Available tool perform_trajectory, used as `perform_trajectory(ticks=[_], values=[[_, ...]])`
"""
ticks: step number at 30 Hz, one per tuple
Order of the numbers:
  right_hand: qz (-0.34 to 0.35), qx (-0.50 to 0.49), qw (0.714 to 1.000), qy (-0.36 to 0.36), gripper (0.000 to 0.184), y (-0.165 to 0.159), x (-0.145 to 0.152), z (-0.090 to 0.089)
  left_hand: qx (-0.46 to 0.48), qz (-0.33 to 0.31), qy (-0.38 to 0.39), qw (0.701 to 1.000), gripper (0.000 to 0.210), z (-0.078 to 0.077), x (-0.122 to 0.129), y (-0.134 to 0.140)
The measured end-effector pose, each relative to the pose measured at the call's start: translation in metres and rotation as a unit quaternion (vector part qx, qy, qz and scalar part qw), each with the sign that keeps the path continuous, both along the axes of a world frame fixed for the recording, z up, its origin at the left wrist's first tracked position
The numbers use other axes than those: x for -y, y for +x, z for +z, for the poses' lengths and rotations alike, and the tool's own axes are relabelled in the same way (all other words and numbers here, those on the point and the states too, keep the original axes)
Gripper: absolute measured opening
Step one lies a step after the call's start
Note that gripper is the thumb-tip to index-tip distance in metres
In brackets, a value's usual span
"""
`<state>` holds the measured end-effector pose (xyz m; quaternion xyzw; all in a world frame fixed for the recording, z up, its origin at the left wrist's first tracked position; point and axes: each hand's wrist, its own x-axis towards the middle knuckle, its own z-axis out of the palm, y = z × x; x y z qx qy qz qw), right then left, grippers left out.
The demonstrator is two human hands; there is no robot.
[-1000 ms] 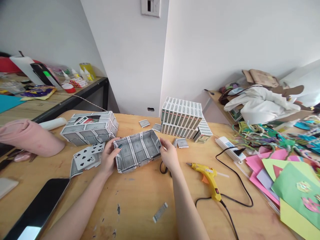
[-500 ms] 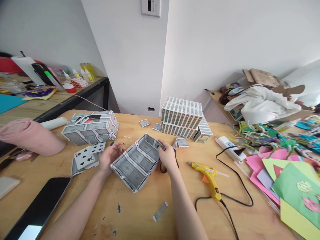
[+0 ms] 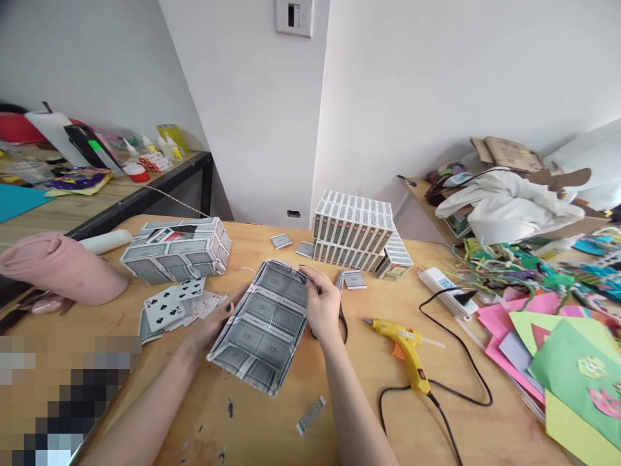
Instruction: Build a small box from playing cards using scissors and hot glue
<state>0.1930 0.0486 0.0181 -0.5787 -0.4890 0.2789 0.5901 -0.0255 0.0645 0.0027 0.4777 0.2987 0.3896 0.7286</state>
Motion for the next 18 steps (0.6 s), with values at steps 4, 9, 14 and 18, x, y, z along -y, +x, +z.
perform_trajectory(ticks=[4,9,14,18], values=[[0.023,0.026,0.993,0.11,0.026,0.004,0.011,0.029,-0.122,0.019,0.136,0.983,0.078,0.033,0.006,0.004],[0.119,-0.033,0.981,0.153,0.05,0.018,0.025,0.051,-0.322,0.117,0.375,0.861,0.091,0.067,0.019,0.022],[0.136,-0.018,0.982,0.127,0.041,0.019,0.031,0.061,-0.386,0.179,0.548,0.721,0.081,0.048,0.022,0.035],[0.131,0.046,0.983,0.12,0.03,0.011,0.035,0.067,-0.371,0.193,0.599,0.683,0.085,0.041,0.026,0.041]])
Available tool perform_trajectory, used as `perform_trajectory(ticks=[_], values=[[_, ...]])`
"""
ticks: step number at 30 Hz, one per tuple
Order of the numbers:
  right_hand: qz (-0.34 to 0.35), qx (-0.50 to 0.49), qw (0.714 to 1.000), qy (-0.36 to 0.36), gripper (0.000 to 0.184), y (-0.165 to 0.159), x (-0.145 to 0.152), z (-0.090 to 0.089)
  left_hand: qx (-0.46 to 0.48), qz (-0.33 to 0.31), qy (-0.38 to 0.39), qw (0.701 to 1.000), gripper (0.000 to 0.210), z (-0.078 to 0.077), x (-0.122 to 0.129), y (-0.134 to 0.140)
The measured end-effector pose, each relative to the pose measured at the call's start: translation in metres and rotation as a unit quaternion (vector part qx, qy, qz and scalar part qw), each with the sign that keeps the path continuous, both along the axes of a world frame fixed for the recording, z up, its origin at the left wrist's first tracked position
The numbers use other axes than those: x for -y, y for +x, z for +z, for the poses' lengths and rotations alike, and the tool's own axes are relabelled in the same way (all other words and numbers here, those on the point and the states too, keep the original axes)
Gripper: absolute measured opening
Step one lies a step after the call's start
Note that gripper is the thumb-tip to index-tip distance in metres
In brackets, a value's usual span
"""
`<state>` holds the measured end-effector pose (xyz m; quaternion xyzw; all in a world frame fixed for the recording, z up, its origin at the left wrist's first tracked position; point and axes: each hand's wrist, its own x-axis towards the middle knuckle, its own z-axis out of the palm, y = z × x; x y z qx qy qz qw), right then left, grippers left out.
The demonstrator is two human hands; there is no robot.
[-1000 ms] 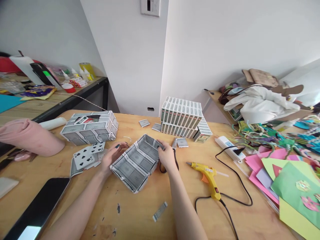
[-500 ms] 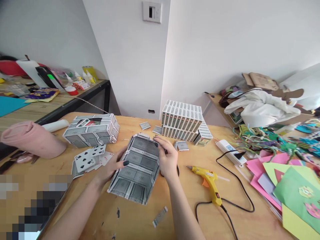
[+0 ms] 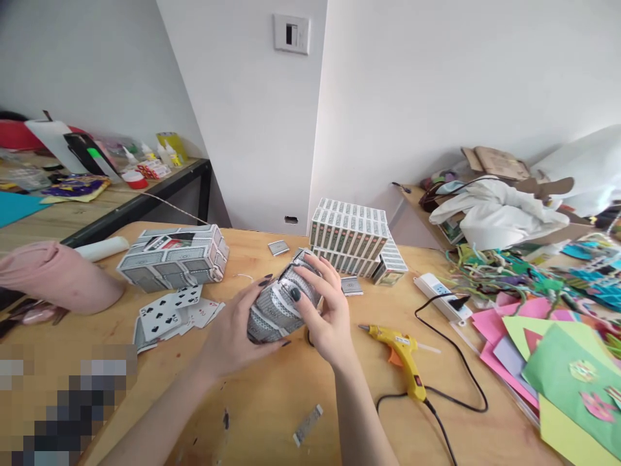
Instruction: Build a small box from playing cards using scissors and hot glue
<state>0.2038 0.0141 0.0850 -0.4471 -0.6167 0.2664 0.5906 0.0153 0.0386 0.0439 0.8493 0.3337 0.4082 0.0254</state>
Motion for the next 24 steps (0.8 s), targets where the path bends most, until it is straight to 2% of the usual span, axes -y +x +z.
perform_trajectory(ticks=[5,8,12,15,19,24], values=[[0.023,0.007,0.999,0.032,0.021,-0.006,0.001,0.0,0.023,-0.004,0.043,0.999,0.084,0.009,0.012,0.011],[0.022,0.002,0.999,0.043,0.017,-0.007,0.0,-0.002,0.048,-0.007,0.046,0.998,0.082,0.006,0.016,0.015],[0.016,-0.004,0.999,0.035,0.01,-0.011,0.002,0.002,0.077,-0.029,0.01,0.997,0.081,-0.001,0.02,0.017],[0.017,0.019,0.999,0.026,0.009,-0.014,0.005,0.007,0.117,-0.03,-0.029,0.992,0.074,0.0,0.029,0.022],[0.021,0.057,0.998,0.028,0.01,-0.016,0.009,0.013,0.172,-0.008,-0.061,0.983,0.071,0.011,0.043,0.029],[0.021,0.056,0.998,0.01,0.013,-0.019,0.013,0.013,0.117,0.033,-0.048,0.991,0.063,0.034,0.05,0.024]])
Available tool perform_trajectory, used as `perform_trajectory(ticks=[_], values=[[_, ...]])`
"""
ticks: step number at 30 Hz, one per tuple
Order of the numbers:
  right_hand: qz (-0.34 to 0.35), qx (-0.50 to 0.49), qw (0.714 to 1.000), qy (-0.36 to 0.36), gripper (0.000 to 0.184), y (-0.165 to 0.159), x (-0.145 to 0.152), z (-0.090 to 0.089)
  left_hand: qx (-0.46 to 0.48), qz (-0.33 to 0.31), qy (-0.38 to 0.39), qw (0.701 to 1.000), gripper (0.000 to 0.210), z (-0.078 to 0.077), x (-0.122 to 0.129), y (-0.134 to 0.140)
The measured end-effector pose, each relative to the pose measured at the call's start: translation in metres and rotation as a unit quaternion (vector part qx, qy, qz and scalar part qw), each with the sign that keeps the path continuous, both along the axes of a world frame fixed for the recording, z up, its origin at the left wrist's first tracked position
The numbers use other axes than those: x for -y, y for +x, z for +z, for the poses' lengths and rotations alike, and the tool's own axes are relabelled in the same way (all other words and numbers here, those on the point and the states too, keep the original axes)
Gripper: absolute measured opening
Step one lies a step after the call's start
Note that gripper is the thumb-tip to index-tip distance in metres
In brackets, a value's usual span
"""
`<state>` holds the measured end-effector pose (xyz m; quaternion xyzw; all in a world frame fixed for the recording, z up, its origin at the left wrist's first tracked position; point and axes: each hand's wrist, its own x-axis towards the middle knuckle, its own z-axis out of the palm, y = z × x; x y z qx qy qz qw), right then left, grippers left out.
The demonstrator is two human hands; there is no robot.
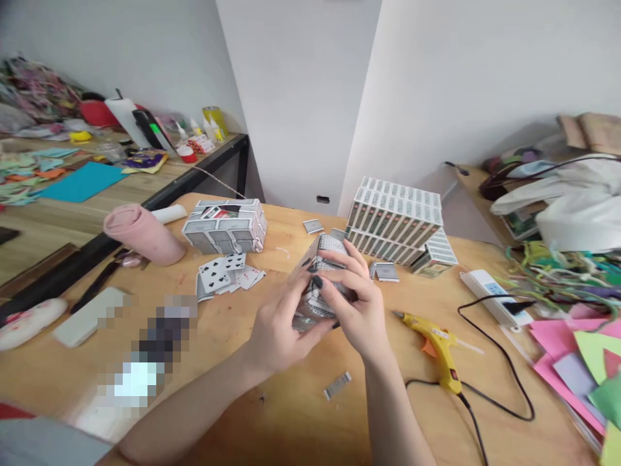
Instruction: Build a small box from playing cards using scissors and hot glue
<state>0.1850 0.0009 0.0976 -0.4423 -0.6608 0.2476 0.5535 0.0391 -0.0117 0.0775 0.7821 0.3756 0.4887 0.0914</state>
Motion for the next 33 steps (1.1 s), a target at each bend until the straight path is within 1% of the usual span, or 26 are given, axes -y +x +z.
perform_trajectory(ticks=[2,5,7,9,11,14,17,20,22,25,27,29,31,33], values=[[-0.018,-0.014,1.0,-0.012,0.013,-0.006,0.003,0.0,-0.025,-0.002,-0.015,1.0,0.053,0.01,0.001,-0.007],[-0.072,-0.031,0.996,-0.031,0.013,-0.021,0.01,0.0,-0.043,0.01,-0.047,0.998,0.041,0.023,0.002,-0.017],[-0.118,-0.024,0.992,-0.043,0.016,-0.03,0.013,0.001,-0.045,0.016,-0.064,0.997,0.038,0.026,0.002,-0.02],[-0.154,-0.023,0.986,-0.058,0.024,-0.035,0.014,-0.001,-0.04,0.013,-0.073,0.996,0.037,0.026,0.002,-0.021],[-0.18,-0.069,0.978,-0.075,0.035,-0.034,0.011,-0.006,-0.028,0.009,-0.076,0.997,0.036,0.025,0.002,-0.018],[-0.199,-0.184,0.956,-0.116,0.054,-0.026,0.005,-0.015,-0.02,0.009,-0.071,0.997,0.033,0.025,0.001,-0.01],[-0.18,-0.253,0.929,-0.199,0.067,-0.018,0.0,-0.018,-0.013,0.008,-0.086,0.996,0.031,0.028,0.001,-0.004],[-0.135,-0.291,0.91,-0.263,0.069,-0.016,0.0,-0.013,0.002,0.044,-0.127,0.991,0.033,0.033,0.003,-0.001],[-0.112,-0.316,0.902,-0.27,0.069,-0.018,0.001,-0.009,0.004,0.071,-0.153,0.986,0.034,0.036,0.005,0.001],[-0.103,-0.348,0.895,-0.261,0.066,-0.023,0.003,-0.005,0.008,0.089,-0.187,0.978,0.03,0.039,0.01,0.007],[-0.092,-0.355,0.896,-0.25,0.06,-0.027,0.006,-0.005,0.017,0.114,-0.21,0.971,0.029,0.04,0.013,0.011],[-0.069,-0.362,0.896,-0.248,0.049,-0.032,0.009,-0.005,0.029,0.151,-0.235,0.96,0.029,0.042,0.017,0.015],[-0.048,-0.38,0.887,-0.259,0.041,-0.035,0.012,-0.005,0.053,0.18,-0.26,0.947,0.028,0.043,0.019,0.018],[-0.032,-0.401,0.873,-0.277,0.038,-0.037,0.015,-0.003,0.088,0.191,-0.285,0.935,0.028,0.045,0.021,0.021]])
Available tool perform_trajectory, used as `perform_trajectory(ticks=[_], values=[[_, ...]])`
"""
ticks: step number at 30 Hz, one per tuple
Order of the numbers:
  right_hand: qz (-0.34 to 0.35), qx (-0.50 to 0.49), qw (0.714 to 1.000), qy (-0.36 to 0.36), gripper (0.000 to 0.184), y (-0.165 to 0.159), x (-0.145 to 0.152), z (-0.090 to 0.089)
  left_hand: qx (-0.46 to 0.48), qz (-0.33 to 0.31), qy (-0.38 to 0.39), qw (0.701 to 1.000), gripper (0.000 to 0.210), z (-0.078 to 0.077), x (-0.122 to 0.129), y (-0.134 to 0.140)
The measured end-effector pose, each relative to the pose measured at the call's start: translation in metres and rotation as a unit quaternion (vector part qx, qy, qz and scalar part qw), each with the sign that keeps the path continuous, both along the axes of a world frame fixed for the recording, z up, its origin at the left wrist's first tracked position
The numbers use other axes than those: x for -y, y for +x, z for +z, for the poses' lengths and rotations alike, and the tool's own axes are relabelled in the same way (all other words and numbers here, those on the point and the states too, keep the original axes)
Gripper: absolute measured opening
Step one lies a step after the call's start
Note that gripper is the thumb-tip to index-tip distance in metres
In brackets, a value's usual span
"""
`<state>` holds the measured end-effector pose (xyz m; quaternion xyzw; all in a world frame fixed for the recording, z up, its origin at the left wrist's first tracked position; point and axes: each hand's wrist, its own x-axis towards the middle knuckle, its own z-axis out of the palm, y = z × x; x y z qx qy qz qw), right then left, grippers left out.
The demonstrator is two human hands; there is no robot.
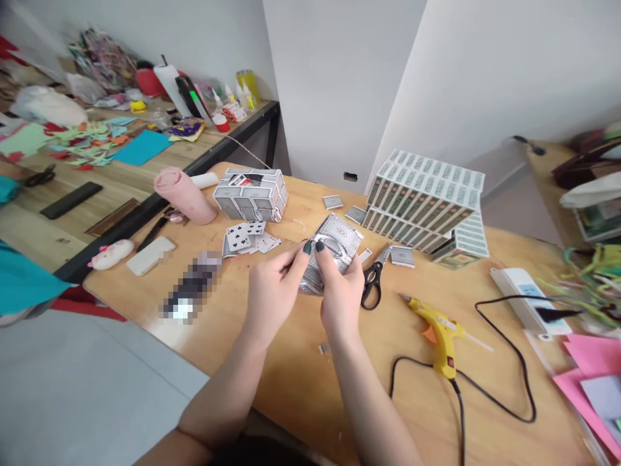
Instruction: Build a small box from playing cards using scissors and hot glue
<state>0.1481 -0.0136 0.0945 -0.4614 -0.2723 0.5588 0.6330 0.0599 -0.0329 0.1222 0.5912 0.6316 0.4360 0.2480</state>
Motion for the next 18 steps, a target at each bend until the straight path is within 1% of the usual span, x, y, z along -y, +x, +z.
perform_trajectory(ticks=[3,7,10,14,16,18], values=[[0.005,-0.026,0.999,-0.024,0.04,-0.0003,0.0006,0.0027,0.043,0.022,-0.02,0.999,0.028,0.0016,0.0012,0.0027],[-0.009,-0.04,0.998,-0.038,0.036,-0.0018,-0.0004,0.0042,0.056,0.047,-0.042,0.996,0.029,0.0029,0.0011,0.0048],[-0.019,-0.048,0.998,-0.042,0.032,-0.0052,-0.0002,0.0046,0.055,0.05,-0.05,0.996,0.029,0.0046,0.0006,0.0043],[-0.023,-0.065,0.996,-0.049,0.032,-0.0092,0.0,0.0056,0.049,0.057,-0.051,0.996,0.034,0.0067,-0.0008,0.0015],[-0.026,-0.063,0.996,-0.051,0.031,-0.01,0.0001,0.0064,0.064,0.055,-0.054,0.995,0.034,0.0061,-0.0018,0.0],[-0.03,-0.068,0.996,-0.052,0.03,-0.0102,0.0003,0.0074,0.1,0.054,-0.054,0.992,0.029,0.0039,-0.0033,-0.001]])
